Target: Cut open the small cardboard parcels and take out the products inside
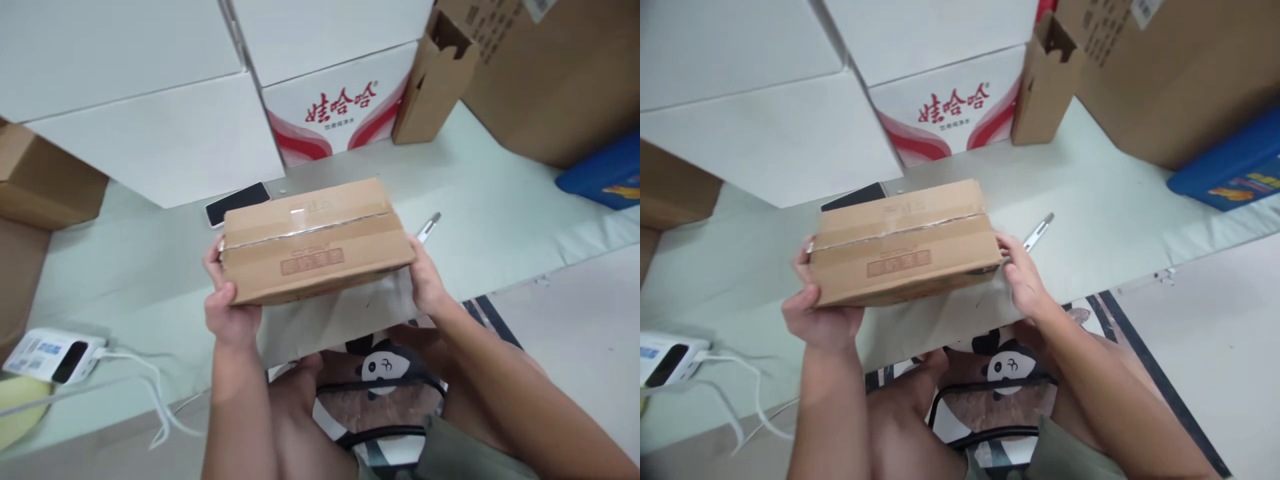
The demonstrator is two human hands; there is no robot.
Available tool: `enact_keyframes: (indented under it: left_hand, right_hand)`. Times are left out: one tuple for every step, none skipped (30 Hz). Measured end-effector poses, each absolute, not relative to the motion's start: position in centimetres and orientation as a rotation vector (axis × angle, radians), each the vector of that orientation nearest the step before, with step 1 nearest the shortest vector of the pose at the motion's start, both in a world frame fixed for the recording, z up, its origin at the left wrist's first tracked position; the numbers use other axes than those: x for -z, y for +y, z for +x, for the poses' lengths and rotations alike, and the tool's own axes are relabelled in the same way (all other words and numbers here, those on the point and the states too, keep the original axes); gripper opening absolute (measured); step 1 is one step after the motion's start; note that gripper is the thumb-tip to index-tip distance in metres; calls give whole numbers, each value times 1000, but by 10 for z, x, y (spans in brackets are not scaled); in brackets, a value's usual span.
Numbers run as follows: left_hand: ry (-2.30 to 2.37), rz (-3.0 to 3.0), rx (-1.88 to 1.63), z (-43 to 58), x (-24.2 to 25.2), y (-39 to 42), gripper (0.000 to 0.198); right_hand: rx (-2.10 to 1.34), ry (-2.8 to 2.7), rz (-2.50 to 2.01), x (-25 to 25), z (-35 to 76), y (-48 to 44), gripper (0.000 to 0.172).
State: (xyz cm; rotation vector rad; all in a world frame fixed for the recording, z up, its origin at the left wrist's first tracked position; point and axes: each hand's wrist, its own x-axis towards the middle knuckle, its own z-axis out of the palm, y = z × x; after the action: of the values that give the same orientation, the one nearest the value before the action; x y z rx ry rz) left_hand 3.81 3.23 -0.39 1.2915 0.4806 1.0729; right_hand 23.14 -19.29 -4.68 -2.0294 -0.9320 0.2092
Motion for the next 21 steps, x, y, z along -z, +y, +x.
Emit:
enact_keyframes:
  left_hand:
    - [466, 1308, -1067, 42, 2, 31, 56]
    - [454, 1335, -1064, 45, 1, 29, 56]
    - [448, 1372, -1064, 48, 0, 27, 56]
    - [445, 1412, -1067, 51, 0, 24, 58]
    - [445, 1451, -1075, 54, 1, 20, 59]
    - [446, 1483, -1088, 56, 1, 17, 61]
    - [448, 1505, -1105, 57, 2, 13, 62]
    - [452, 1520, -1124, 58, 3, 9, 63]
    - [460, 1530, -1139, 59, 4, 5, 64]
    - [469, 1532, -1152, 59, 5, 1, 65]
    - [478, 1525, -1164, 60, 6, -4, 66]
    - [481, 1509, -1173, 61, 7, -8, 67]
    - [475, 1484, -1183, 63, 8, -12, 68]
    - [456, 1451, -1194, 65, 9, -17, 68]
    - [429, 1413, -1201, 67, 10, -22, 68]
    - [399, 1378, -1202, 69, 12, -27, 67]
    - [373, 1354, -1193, 70, 13, -32, 68]
    - [356, 1343, -1178, 71, 15, -38, 68]
    - [353, 1343, -1156, 72, 16, -44, 69]
    - [361, 1347, -1128, 71, 16, -50, 69]
    - [372, 1348, -1102, 70, 16, -56, 68]
  right_hand:
    - [-204, -938, -2098, 42, 239, -197, 68]
    - [-192, -929, -2190, 39, 247, -200, 63]
    - [-184, -914, -2318, 36, 254, -203, 61]
    - [-185, -895, -2446, 35, 261, -205, 59]
    - [-202, -884, -2548, 34, 266, -207, 57]
    - [-229, -881, -2619, 35, 271, -210, 55]
    - [-248, -877, -2664, 35, 275, -212, 51]
    - [-255, -872, -2688, 36, 278, -215, 47]
    - [-249, -858, -2691, 38, 281, -218, 43]
    - [-242, -830, -2674, 38, 284, -222, 37]
    - [-240, -782, -2634, 39, 287, -224, 31]
    - [-244, -719, -2562, 40, 290, -227, 23]
    - [-245, -636, -2458, 40, 292, -228, 16]
    - [-243, -543, -2324, 40, 295, -229, 11]
    - [-233, -448, -2170, 40, 297, -229, 11]
    - [-218, -364, -2010, 40, 300, -228, 13]
    - [-200, -296, -1859, 41, 302, -228, 18]
    - [-186, -249, -1732, 42, 304, -227, 21]
    - [-173, -223, -1637, 43, 306, -228, 23]
    - [-163, -223, -1574, 45, 308, -228, 23]
    - [-153, -257, -1541, 48, 310, -230, 21]
